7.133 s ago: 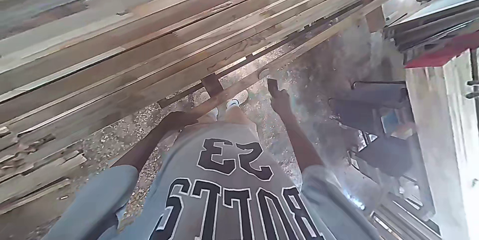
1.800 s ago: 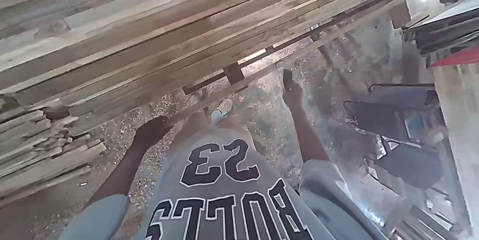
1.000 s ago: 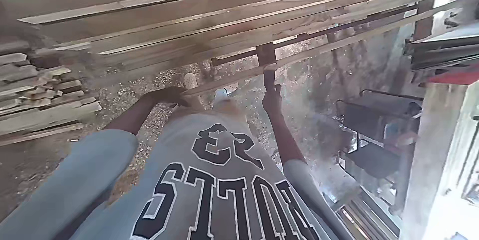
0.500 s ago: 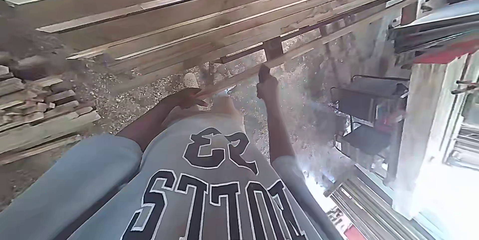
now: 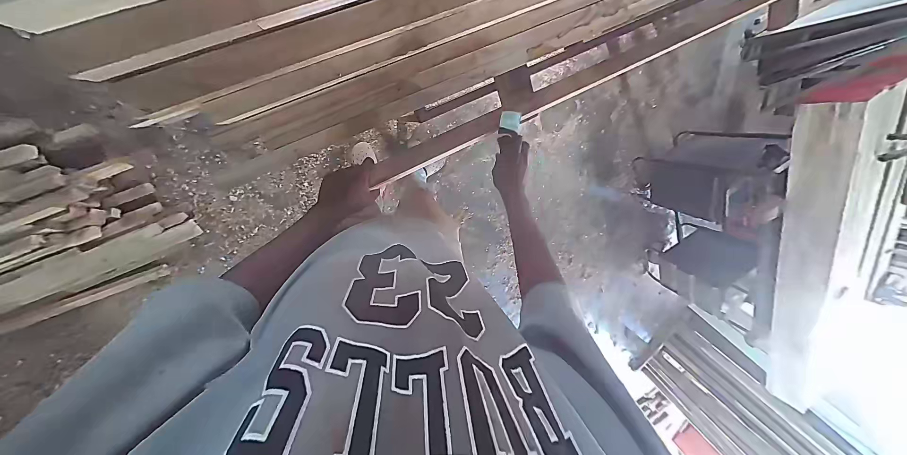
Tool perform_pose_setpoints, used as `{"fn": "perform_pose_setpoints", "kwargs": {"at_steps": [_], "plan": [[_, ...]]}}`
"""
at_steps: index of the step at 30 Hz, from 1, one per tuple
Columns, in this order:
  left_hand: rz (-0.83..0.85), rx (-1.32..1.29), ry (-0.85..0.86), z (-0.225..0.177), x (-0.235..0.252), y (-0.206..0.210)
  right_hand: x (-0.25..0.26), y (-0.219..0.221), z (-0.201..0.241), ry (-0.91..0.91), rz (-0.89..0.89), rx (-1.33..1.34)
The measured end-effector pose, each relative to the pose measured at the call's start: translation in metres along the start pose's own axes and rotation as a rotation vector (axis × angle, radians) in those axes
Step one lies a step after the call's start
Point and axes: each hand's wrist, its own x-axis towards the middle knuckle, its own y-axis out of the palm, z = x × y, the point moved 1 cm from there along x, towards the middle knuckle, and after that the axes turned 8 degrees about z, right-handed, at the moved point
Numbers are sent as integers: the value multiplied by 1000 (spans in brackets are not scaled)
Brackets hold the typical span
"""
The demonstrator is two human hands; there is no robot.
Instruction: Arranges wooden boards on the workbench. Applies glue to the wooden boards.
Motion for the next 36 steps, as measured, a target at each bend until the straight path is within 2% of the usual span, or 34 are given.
{"fn": "perform_pose_setpoints", "kwargs": {"at_steps": [2, 5, 8, 10, 13, 15, 18, 21, 23, 26, 28, 31, 33, 36], "plan": [[-47, -6, -10, 1, 3, 0, -22, 6, -10, 110, 105, -54], [-167, -12, 37, 6, 4, 11, -28, -18, -22, 151, 166, 76], [-227, -2, 95, 9, 4, 17, 9, -53, -6, 177, 174, 208], [-185, 9, 110, 11, 6, 14, 19, -57, 25, 219, 219, 190], [-78, -9, 138, 18, 14, 8, -20, -30, 80, 199, 384, -53], [33, -59, 164, 21, 17, 1, -53, -14, 94, 179, 499, -123], [126, -145, 274, 29, 30, -5, -60, -32, 74, 116, 569, -105], [224, -275, 324, 39, 51, 0, -33, -56, 53, 76, 424, -248], [288, -347, 318, 41, 57, 2, -6, -58, 49, 10, 331, -349], [370, -431, 226, 31, 52, -6, 36, -71, 50, 91, 281, -358], [384, -422, 195, 28, 46, -7, 43, -74, 51, 169, 248, -292], [367, -433, 232, 35, 55, -7, 3, -51, 77, 151, 396, -171], [371, -462, 243, 36, 56, 2, -35, -36, 93, 132, 558, -207], [367, -437, 227, 31, 52, 2, -40, -52, 75, 82, 667, -211]]}}
